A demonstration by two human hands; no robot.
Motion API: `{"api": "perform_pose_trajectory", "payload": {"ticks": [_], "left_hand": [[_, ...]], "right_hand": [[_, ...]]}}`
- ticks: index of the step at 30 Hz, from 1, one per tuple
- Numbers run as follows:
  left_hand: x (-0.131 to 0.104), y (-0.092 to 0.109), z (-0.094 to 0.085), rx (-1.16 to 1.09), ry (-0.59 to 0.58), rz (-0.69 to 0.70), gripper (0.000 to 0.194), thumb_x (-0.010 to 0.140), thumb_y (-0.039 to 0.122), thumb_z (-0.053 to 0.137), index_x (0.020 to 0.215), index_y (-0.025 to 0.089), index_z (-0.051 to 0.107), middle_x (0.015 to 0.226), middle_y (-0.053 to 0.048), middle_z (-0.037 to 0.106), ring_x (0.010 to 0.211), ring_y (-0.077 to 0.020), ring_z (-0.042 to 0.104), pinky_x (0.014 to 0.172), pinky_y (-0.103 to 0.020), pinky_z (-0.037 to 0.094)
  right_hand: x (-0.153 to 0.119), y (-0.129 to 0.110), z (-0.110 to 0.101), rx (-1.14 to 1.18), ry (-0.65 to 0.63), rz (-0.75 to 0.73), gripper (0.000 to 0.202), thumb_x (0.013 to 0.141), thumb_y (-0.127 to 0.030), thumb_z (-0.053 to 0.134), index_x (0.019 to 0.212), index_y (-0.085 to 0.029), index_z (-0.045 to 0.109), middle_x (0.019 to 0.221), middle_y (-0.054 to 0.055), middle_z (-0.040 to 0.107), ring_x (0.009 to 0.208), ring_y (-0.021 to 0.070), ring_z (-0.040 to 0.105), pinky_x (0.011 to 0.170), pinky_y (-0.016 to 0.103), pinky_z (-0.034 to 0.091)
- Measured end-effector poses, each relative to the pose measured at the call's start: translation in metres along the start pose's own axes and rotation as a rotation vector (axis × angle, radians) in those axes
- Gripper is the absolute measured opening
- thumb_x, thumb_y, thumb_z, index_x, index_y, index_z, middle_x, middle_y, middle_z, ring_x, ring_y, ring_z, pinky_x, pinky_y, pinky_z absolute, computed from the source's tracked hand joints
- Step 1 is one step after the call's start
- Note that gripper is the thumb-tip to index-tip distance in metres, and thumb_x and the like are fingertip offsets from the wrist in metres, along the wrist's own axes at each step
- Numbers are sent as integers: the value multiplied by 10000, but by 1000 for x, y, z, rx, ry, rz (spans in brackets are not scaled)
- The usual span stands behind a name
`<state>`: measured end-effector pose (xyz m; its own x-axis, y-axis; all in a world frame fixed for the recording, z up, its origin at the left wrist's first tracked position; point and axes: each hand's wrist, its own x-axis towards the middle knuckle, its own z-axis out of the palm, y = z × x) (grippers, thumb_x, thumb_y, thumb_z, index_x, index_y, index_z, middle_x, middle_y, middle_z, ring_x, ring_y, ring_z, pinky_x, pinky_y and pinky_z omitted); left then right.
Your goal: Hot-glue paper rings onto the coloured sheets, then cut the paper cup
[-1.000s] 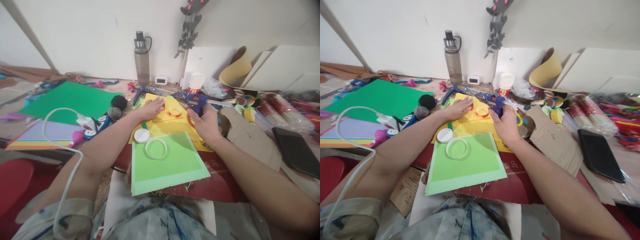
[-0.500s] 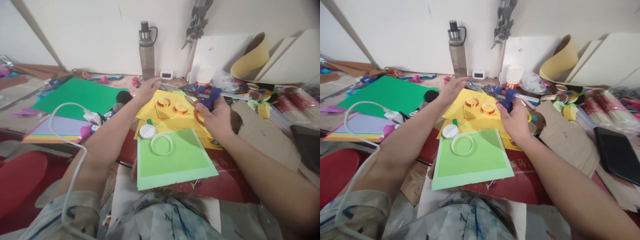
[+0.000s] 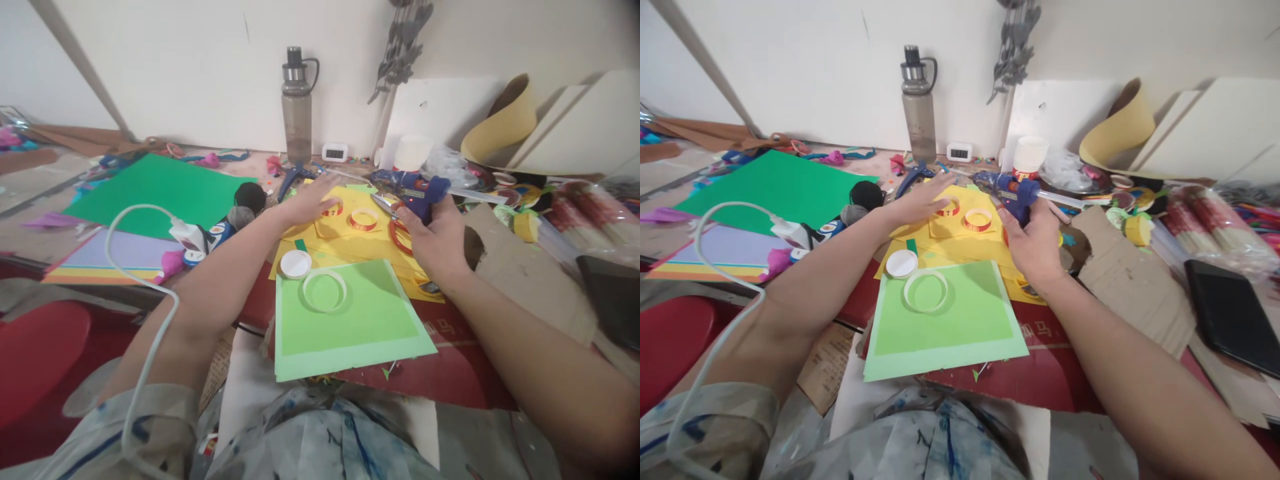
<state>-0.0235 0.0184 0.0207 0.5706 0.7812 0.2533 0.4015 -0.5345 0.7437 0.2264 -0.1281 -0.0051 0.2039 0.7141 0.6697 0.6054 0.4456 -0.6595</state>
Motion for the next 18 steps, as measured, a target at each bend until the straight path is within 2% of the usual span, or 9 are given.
{"api": "perform_pose_trajectory", "payload": {"ticks": [3, 5, 10, 15, 18], "left_hand": [[-2, -8, 8, 109, -242, -9, 555, 879, 279, 749, 1429, 253, 675, 1771, -126, 407, 1716, -358, 179, 1369, -604, 55], [-2, -12, 10, 147, -304, -12, 596, 873, 345, 760, 1454, 266, 658, 1788, -117, 374, 1721, -357, 150, 1369, -599, 53], [-3, -14, 13, 220, -268, -23, 632, 894, 415, 744, 1492, 245, 631, 1784, -138, 375, 1711, -379, 189, 1366, -606, 30], [-6, -13, 16, 380, -108, -135, 675, 993, 458, 644, 1606, 208, 514, 1812, -175, 294, 1716, -407, 136, 1357, -648, -1], [-8, -7, 15, 511, -123, -198, 710, 1055, 475, 533, 1687, 183, 395, 1836, -173, 212, 1721, -407, 94, 1358, -654, 43]], "right_hand": [[0, -3, 2, 8, 35, 11, 471, 945, -552, 716, 1303, -249, 671, 1294, 179, 738, 1258, 404, 670, 1120, 662, 508], [0, -4, 3, 11, 31, 19, 459, 939, -555, 723, 1289, -262, 672, 1279, 172, 742, 1260, 405, 668, 1111, 660, 519], [0, -4, 3, -5, 18, 35, 469, 924, -542, 742, 1295, -266, 662, 1265, 171, 745, 1283, 410, 655, 1097, 653, 530], [0, -2, 2, -3, 24, 24, 468, 942, -519, 723, 1315, -245, 658, 1288, 178, 738, 1271, 401, 664, 1114, 655, 517], [-1, 0, 1, -7, 6, 18, 477, 948, -523, 720, 1334, -252, 652, 1324, 177, 727, 1282, 395, 660, 1136, 641, 507]]}}
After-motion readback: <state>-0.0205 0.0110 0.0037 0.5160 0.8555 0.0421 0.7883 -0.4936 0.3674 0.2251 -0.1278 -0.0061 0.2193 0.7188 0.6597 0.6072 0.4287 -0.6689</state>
